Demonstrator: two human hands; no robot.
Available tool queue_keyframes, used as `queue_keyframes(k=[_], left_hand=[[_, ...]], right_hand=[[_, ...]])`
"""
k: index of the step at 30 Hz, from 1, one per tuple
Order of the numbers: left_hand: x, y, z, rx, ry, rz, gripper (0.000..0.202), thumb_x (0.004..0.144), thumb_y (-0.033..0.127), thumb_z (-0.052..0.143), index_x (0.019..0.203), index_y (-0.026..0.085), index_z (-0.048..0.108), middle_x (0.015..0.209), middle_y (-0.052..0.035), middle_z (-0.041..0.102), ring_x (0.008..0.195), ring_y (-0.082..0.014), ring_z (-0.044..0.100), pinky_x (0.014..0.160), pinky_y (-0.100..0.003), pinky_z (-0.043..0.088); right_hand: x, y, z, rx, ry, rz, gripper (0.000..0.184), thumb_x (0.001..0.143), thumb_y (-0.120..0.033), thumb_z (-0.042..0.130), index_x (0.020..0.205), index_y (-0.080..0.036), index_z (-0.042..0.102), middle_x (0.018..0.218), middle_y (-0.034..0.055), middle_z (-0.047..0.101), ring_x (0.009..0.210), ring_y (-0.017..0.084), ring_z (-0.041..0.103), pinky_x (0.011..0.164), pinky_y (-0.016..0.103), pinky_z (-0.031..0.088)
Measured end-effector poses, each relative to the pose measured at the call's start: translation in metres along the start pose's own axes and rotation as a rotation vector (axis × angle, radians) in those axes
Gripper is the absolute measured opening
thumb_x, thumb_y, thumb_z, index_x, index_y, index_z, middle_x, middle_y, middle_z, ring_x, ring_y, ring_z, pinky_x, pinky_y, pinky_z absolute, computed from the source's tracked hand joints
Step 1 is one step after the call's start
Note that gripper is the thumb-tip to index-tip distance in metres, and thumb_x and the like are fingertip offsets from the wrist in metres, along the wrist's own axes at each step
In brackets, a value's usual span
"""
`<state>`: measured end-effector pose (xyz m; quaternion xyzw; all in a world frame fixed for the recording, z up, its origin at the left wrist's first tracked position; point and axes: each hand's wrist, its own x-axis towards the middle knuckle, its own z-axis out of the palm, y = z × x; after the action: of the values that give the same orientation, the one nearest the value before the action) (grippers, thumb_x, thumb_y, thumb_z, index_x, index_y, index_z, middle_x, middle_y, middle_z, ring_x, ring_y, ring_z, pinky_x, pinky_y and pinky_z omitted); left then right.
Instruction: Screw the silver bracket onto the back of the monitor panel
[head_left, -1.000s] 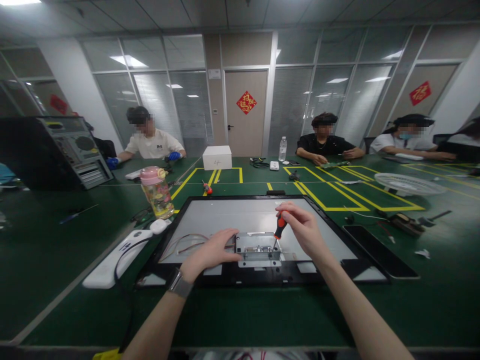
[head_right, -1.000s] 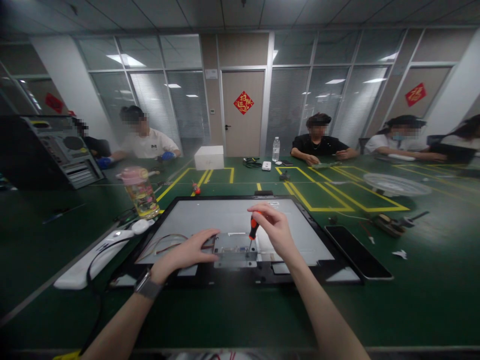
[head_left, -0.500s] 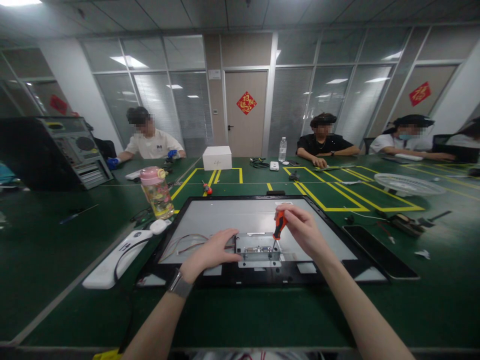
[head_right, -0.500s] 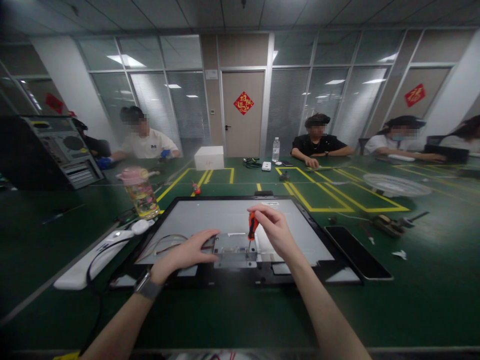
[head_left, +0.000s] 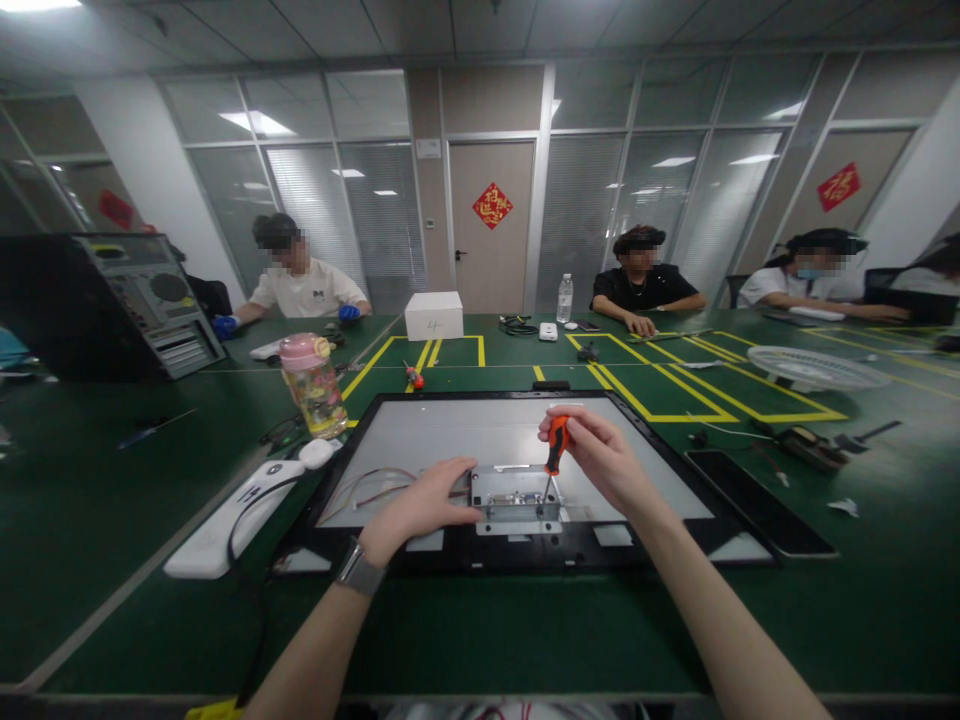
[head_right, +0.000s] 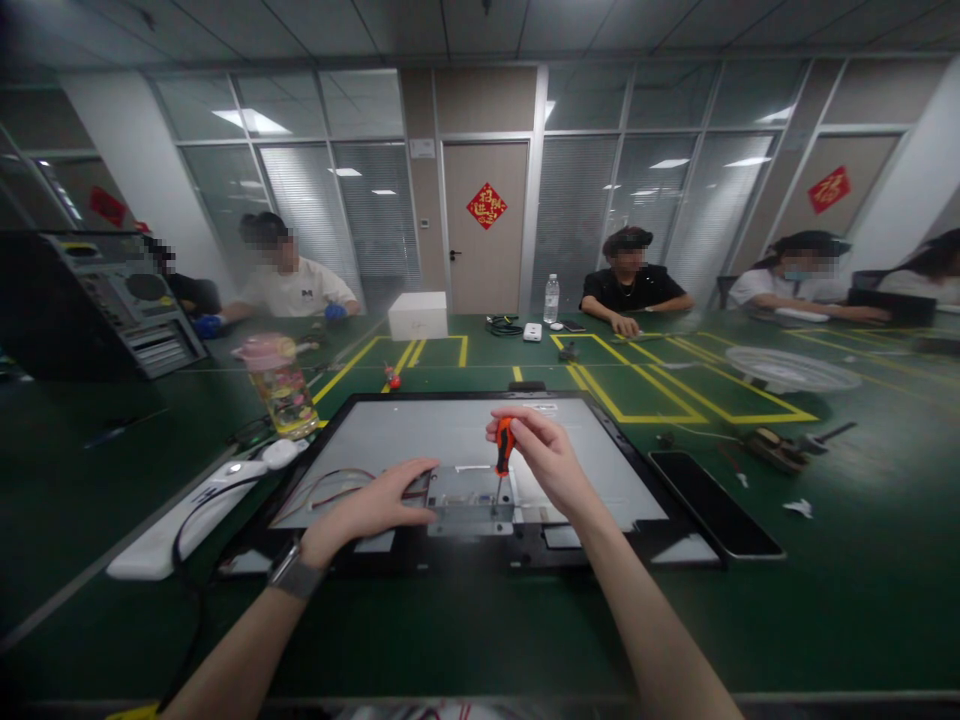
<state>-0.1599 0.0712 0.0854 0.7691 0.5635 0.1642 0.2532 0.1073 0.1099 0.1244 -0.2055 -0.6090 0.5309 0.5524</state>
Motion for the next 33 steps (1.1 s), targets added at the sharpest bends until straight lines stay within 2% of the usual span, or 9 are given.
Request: queue_keyframes(k=[6,11,13,19,23,28,33], left_hand=[[0.0024,-0.0019,0.0011,0.016,-0.001,0.005,0.077,0.076,0.046,0.073,0.143,0.019,0.046,0.153,-0.0113,0.043,0.14,-0.0302,0.041,0.118,-0.039,0.028],[0.0011,0.0014,-0.0002,0.012,0.001,0.0,0.076,0.076,0.045,0.073,0.143,0.019,0.047,0.153,-0.0111,0.044,0.14,-0.0297,0.041,0.118,-0.038,0.028],[0.0003,0.0028,-0.0008,0.01,-0.002,-0.012,0.075,0.076,0.044,0.073,0.143,0.02,0.046,0.153,-0.0105,0.043,0.14,-0.0292,0.041,0.118,-0.038,0.028],[0.0015,0.0007,0.0006,0.001,0.004,0.001,0.075,0.076,0.046,0.073,0.142,0.02,0.047,0.153,-0.0114,0.044,0.14,-0.0299,0.041,0.118,-0.04,0.028],[0.002,-0.0009,0.0014,-0.01,0.007,0.003,0.075,0.076,0.047,0.073,0.141,0.022,0.047,0.153,-0.0099,0.044,0.139,-0.0299,0.042,0.118,-0.041,0.029],[0.0008,-0.0003,0.0005,-0.004,0.008,0.005,0.076,0.076,0.048,0.073,0.142,0.021,0.046,0.153,-0.01,0.044,0.14,-0.0298,0.041,0.118,-0.039,0.028],[0.0,0.001,0.0,-0.004,-0.001,-0.005,0.077,0.076,0.046,0.073,0.143,0.019,0.046,0.153,-0.0114,0.043,0.14,-0.03,0.041,0.118,-0.039,0.029]], right_hand=[[0.001,0.0025,-0.0014,-0.046,0.049,-0.059,0.022,0.073,-0.047,0.082,0.081,-0.028,0.078,0.092,0.0018,0.068,0.08,0.018,0.065,0.075,0.03,0.053],[0.0002,0.0001,-0.0009,-0.001,0.003,0.008,0.026,0.082,-0.047,0.074,0.098,-0.027,0.076,0.09,0.0034,0.07,0.082,0.02,0.067,0.078,0.034,0.053],[-0.0003,-0.0007,0.0001,0.011,-0.015,0.007,0.028,0.083,-0.048,0.071,0.099,-0.026,0.075,0.091,0.0048,0.069,0.084,0.021,0.067,0.079,0.036,0.054],[0.0007,0.002,-0.0008,-0.083,0.039,-0.086,0.023,0.074,-0.048,0.08,0.081,-0.027,0.076,0.089,0.0026,0.066,0.081,0.019,0.062,0.076,0.032,0.053],[0.0007,0.0025,-0.0004,-0.035,0.02,-0.032,0.026,0.079,-0.048,0.075,0.093,-0.026,0.075,0.083,0.0032,0.068,0.077,0.019,0.063,0.075,0.035,0.054],[-0.0007,-0.0003,0.001,0.082,-0.008,0.034,0.03,0.079,-0.046,0.076,0.1,-0.025,0.077,0.09,0.0062,0.074,0.086,0.022,0.068,0.084,0.039,0.055],[0.0003,0.0024,-0.0006,0.039,-0.024,0.009,0.029,0.082,-0.043,0.073,0.105,-0.025,0.077,0.092,0.0069,0.075,0.089,0.023,0.068,0.087,0.041,0.055]])
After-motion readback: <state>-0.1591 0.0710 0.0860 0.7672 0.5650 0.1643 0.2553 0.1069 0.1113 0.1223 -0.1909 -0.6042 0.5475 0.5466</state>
